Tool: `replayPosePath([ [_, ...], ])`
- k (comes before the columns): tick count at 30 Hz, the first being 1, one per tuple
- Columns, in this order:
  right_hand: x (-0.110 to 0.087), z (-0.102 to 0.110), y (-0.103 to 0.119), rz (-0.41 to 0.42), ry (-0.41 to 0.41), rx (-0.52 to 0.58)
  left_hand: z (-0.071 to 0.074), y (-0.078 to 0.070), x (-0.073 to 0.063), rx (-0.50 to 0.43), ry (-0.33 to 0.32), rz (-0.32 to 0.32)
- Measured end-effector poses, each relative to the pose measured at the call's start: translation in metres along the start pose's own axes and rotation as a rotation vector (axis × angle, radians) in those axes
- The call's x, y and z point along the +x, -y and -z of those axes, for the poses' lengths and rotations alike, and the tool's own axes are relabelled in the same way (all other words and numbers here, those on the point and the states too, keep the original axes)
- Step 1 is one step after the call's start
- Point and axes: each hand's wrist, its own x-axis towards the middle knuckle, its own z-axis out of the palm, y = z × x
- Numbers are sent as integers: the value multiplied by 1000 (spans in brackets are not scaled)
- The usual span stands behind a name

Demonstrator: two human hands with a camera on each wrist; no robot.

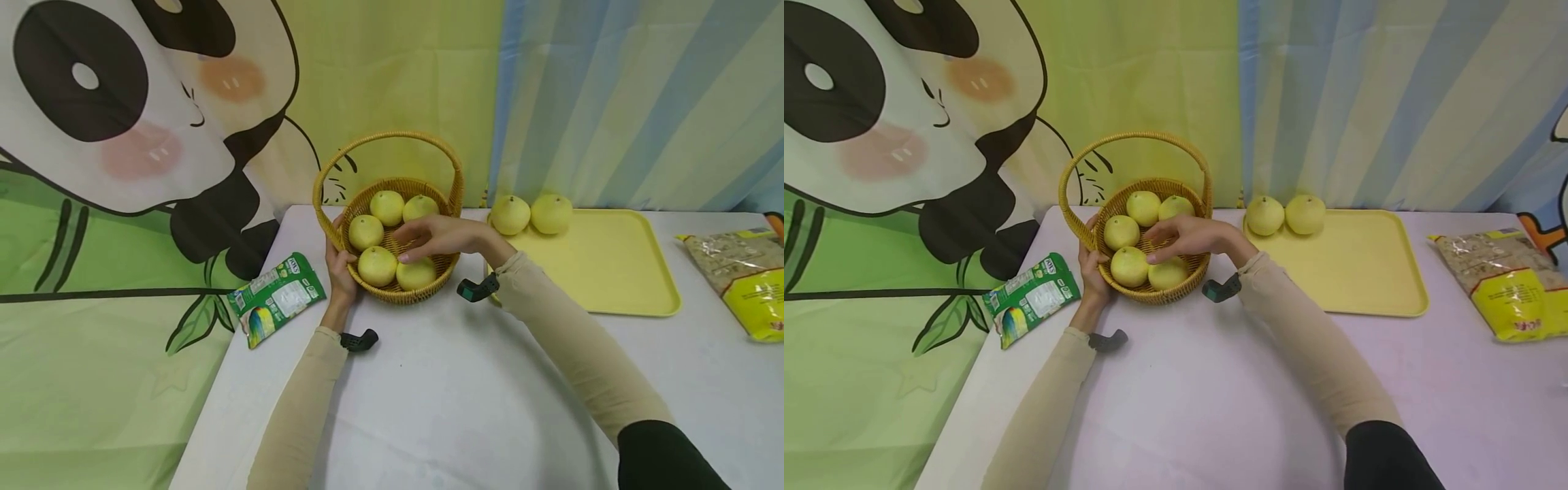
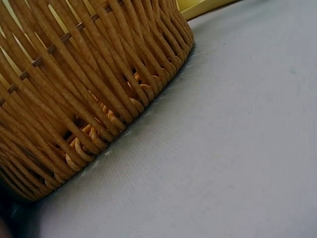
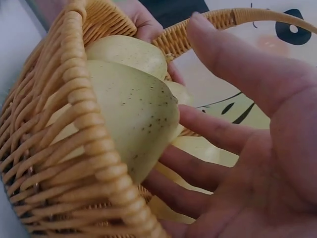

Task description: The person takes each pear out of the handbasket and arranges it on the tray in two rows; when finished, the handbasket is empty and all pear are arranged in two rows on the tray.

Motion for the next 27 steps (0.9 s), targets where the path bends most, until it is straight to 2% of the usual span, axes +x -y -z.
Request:
replayPosePath([
  [8,10,-1,0,-59,76,-61,-2,0,-1,15,-20,10],
  [15,12,-1,1,-104,110,-103,-3,0,-1,13,-18,6],
  [22,10,-4,3,-134,52,-206,-1,0,-1,13,-9,1],
  [27,8,-7,5,-103,-5,-235,-1,-1,-2,11,-15,11],
])
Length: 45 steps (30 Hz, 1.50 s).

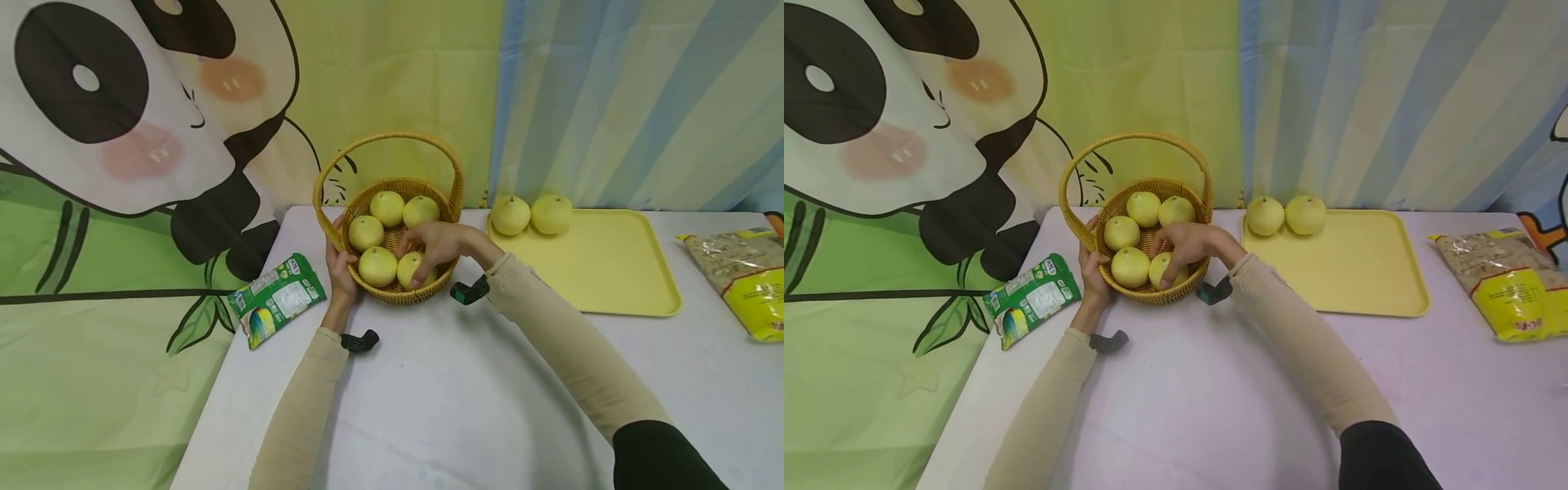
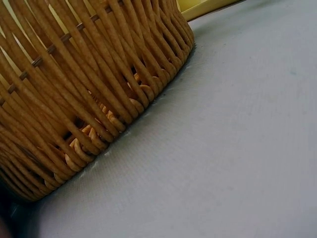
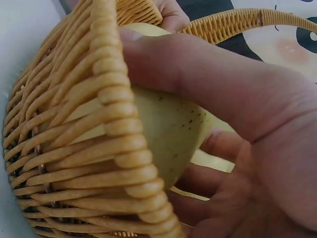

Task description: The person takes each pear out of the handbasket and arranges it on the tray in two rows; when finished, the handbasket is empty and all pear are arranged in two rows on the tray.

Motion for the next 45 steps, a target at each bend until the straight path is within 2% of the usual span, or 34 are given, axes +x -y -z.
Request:
replayPosePath([
  [5,-11,1,1,92,-94,16,-1,0,-1,1,10,1],
  [9,-25,4,-3,148,-205,28,-1,-1,-2,-3,11,-3],
  [17,-65,9,-17,215,-397,163,-2,-3,-2,5,-4,2],
  [26,-108,19,-41,199,-578,228,-2,-2,-3,-12,-4,7],
  [32,-137,26,-62,158,-657,229,-1,-1,-2,-8,-8,9],
  [37,-161,31,-76,109,-713,255,-1,-1,-2,-20,-2,8],
  [45,-203,47,-106,76,-830,323,0,0,-1,-13,1,-10],
])
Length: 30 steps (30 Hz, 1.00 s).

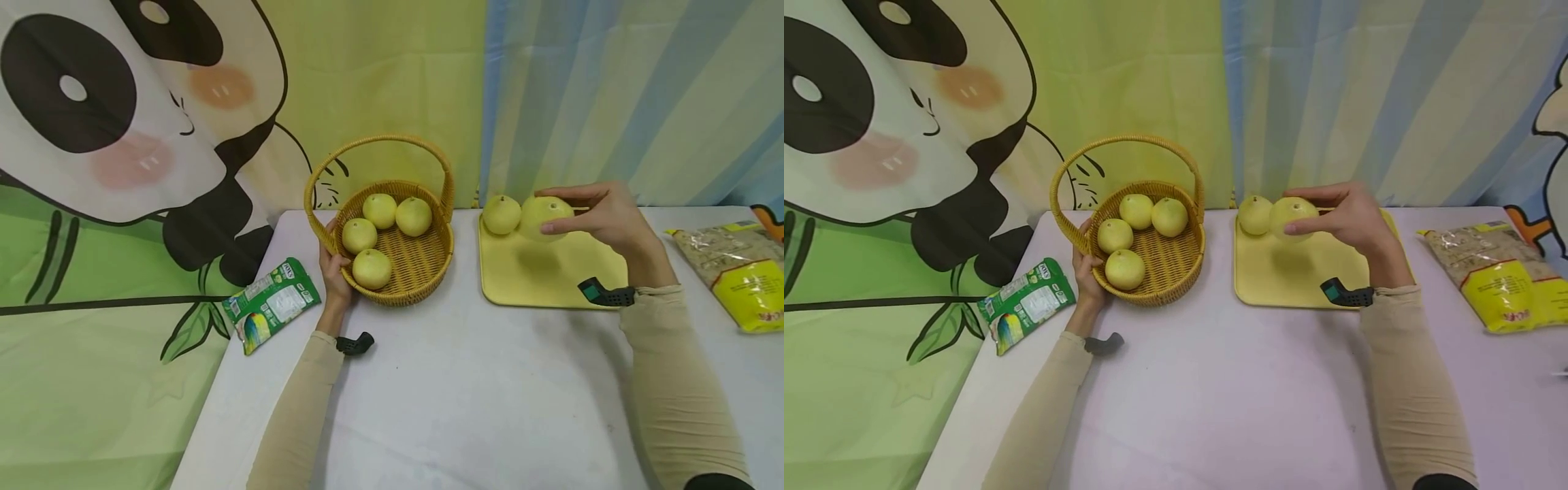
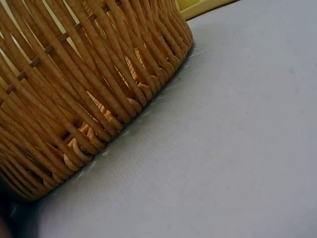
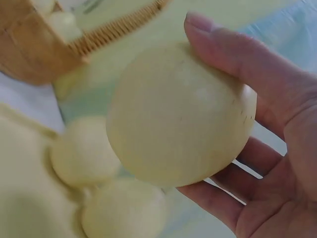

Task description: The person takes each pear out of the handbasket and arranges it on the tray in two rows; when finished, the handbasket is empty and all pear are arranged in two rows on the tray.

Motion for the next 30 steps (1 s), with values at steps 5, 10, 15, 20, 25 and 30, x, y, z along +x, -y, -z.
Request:
replayPosePath([
  [5,-6,29,-15,-35,-90,1,0,-2,0,16,-3,4],
  [10,-9,48,-31,-111,-151,38,0,-2,0,21,-4,-5],
  [15,-7,57,-48,-186,-172,82,1,-2,0,20,-7,0],
  [20,-1,59,-66,-237,-172,90,0,-3,0,17,-8,3],
  [25,2,58,-81,-263,-166,78,0,-2,0,15,-7,3],
  [30,2,57,-90,-283,-163,26,-1,-2,-1,4,-4,3],
])
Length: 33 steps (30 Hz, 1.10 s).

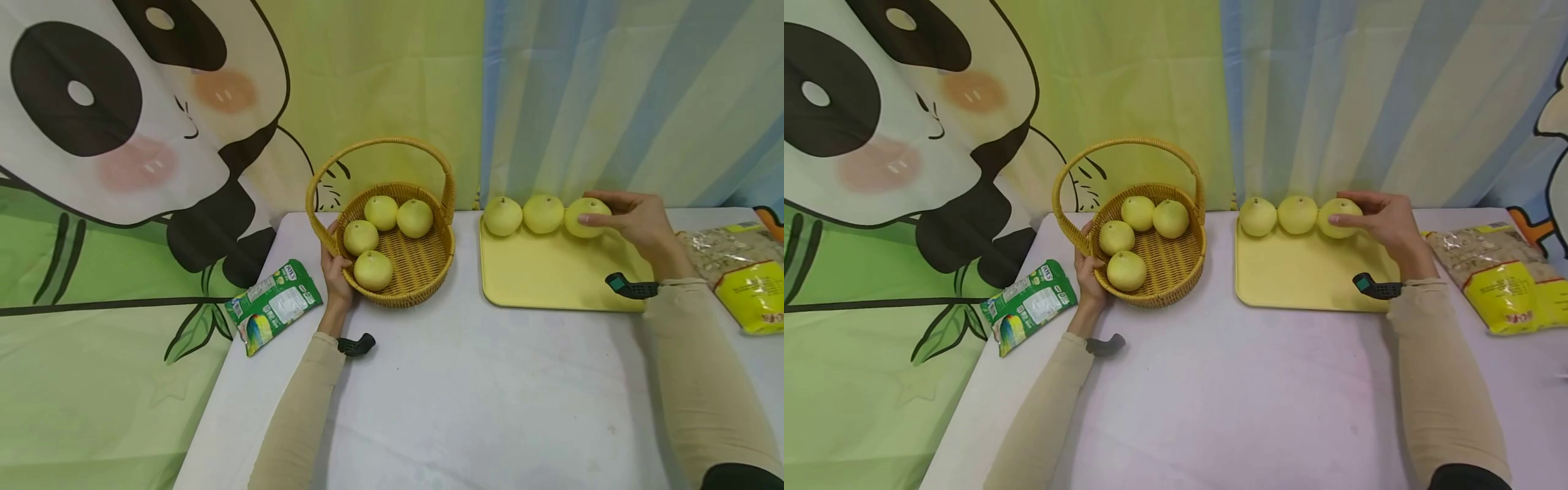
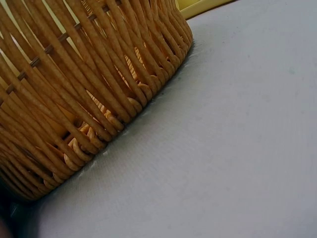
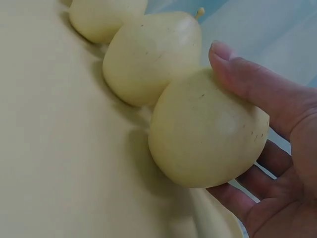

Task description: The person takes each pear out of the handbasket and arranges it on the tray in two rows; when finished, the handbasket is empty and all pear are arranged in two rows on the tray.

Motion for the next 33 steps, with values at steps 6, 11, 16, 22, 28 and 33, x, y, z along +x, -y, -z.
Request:
replayPosePath([
  [6,1,0,-6,-23,12,18,-1,0,0,-24,3,9],
  [11,4,1,-9,-31,19,-2,-1,-1,0,-12,0,7],
  [16,9,2,-14,6,13,-13,-1,-2,0,-10,2,11],
  [22,11,2,-18,27,24,-15,0,0,1,4,-2,15],
  [28,10,5,-16,10,56,-108,0,2,1,5,-2,8],
  [33,4,4,-5,66,-2,-126,0,2,1,13,-3,1],
])
